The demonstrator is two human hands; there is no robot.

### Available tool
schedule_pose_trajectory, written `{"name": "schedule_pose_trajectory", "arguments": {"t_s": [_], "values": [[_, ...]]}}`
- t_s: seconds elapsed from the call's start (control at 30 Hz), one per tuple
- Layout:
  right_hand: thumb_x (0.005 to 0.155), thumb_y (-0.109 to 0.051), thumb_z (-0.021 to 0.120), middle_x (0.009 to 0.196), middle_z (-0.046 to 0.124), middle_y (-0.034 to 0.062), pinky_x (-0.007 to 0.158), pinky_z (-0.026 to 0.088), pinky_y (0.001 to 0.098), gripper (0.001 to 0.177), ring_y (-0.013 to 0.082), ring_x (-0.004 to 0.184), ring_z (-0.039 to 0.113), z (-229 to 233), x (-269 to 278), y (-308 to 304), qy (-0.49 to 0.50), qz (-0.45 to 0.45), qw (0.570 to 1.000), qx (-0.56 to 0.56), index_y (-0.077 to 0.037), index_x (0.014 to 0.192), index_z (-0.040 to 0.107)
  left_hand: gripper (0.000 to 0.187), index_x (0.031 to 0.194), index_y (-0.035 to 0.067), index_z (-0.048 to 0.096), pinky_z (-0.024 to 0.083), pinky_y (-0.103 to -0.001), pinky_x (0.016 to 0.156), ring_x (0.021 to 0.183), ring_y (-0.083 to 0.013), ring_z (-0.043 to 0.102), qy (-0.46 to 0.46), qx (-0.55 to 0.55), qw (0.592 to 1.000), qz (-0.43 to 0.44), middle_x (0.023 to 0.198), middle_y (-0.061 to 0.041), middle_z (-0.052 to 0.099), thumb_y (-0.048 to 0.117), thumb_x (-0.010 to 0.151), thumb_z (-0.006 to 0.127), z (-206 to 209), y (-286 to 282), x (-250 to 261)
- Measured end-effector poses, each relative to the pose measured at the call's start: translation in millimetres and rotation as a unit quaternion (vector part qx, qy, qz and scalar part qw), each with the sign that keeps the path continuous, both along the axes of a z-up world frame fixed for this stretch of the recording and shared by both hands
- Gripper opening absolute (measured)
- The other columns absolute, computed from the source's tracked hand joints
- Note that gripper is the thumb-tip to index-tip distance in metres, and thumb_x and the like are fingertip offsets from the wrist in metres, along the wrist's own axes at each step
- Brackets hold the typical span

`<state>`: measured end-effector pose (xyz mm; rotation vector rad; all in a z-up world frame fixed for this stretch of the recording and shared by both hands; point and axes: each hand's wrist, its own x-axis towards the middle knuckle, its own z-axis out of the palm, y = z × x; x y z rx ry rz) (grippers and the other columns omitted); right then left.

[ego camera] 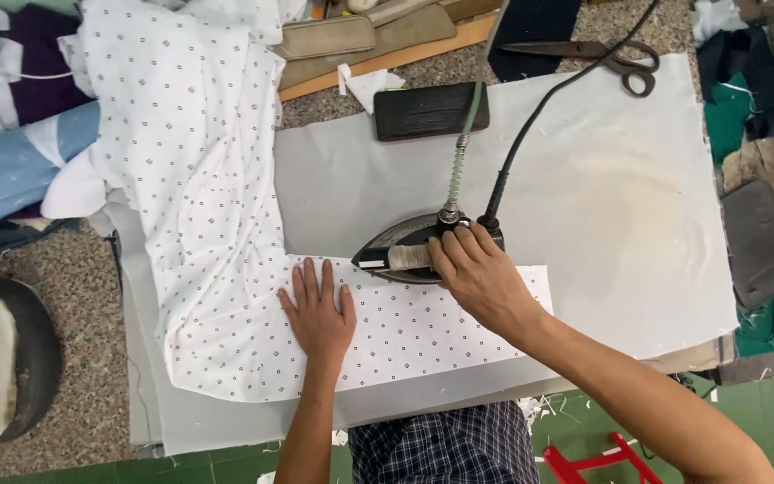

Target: The person irons a white patterned garment on a worktable. They unfold and smooth the fabric, then use a steam iron to press the material, repeatedly moving the iron back and forth while holding the fabric in place.

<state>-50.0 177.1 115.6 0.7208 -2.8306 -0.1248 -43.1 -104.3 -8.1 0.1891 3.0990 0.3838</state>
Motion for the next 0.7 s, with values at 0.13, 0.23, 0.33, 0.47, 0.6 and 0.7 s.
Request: {"name": "schedule_pose_trajectory", "arguments": {"t_s": [0.13,0.23,0.33,0.47,0.6,0.7], "values": [[0.077,-0.044,0.081,0.1,0.068,0.0111,0.095,0.052,0.0418,0.063,0.0285,0.1,0.067,1.1,-33.4,-24.6,-0.127,0.035,0.99,-0.055,-0.008,0.124,0.064,0.056,0.152,0.017,0.049,0.0,-0.062,0.121,0.154,-0.0363,0.023,-0.031,0.014,0.999,0.001,0.163,-0.018,0.036,0.045,0.105,0.038,4.8,0.1,-1.2],[0.085,-0.047,0.075,0.092,0.072,0.01,0.079,0.059,0.0382,0.051,0.0267,0.087,0.072,0.5,-57.1,-31.7,-0.262,0.042,0.961,-0.084,-0.008,0.117,0.067,0.055,0.152,0.017,0.049,0.002,-0.061,0.122,0.154,-0.0352,0.024,-0.011,0.009,1.0,0.003,0.163,-0.016,0.037,0.044,0.104,0.041,-0.8,0.8,-0.5],[0.089,-0.045,0.072,0.097,0.075,0.0142,0.077,0.061,0.0419,0.049,0.0309,0.087,0.074,19.0,-71.3,-30.9,-0.376,0.041,0.92,-0.104,-0.006,0.118,0.065,0.054,0.152,0.019,0.049,0.0,-0.059,0.123,0.155,-0.0324,0.023,-0.004,-0.001,1.0,0.009,0.164,-0.014,0.036,0.043,0.104,0.04,-0.7,2.5,0.2],[0.094,-0.031,0.066,0.112,0.074,0.0225,0.085,0.059,0.0519,0.053,0.0417,0.103,0.072,30.7,-81.2,-21.0,-0.463,0.053,0.86,-0.206,0.002,0.135,0.057,0.054,0.151,0.023,0.051,0.0,-0.057,0.124,0.156,-0.0261,0.019,-0.001,-0.015,1.0,0.024,0.165,-0.009,0.035,0.047,0.105,0.035,-9.8,3.2,1.2],[0.095,-0.025,0.064,0.113,0.071,0.0288,0.086,0.059,0.0545,0.051,0.0467,0.105,0.07,34.0,-87.8,-18.3,-0.467,0.112,0.845,-0.235,0.006,0.134,0.057,0.053,0.147,0.02,0.057,0.004,-0.054,0.125,0.154,-0.026,0.028,0.058,-0.022,0.997,0.044,0.16,-0.01,0.045,0.046,0.105,0.038,-16.1,5.4,0.2],[0.098,-0.031,0.058,0.105,0.07,0.0267,0.08,0.06,0.0522,0.049,0.0429,0.099,0.071,26.0,-82.9,-21.6,-0.433,0.127,0.875,-0.174,0.004,0.134,0.057,0.052,0.146,0.015,0.058,0.014,-0.054,0.125,0.149,-0.0256,0.038,0.162,-0.038,0.986,0.03,0.154,-0.011,0.053,0.04,0.101,0.049,-18.6,6.4,2.3]]}}
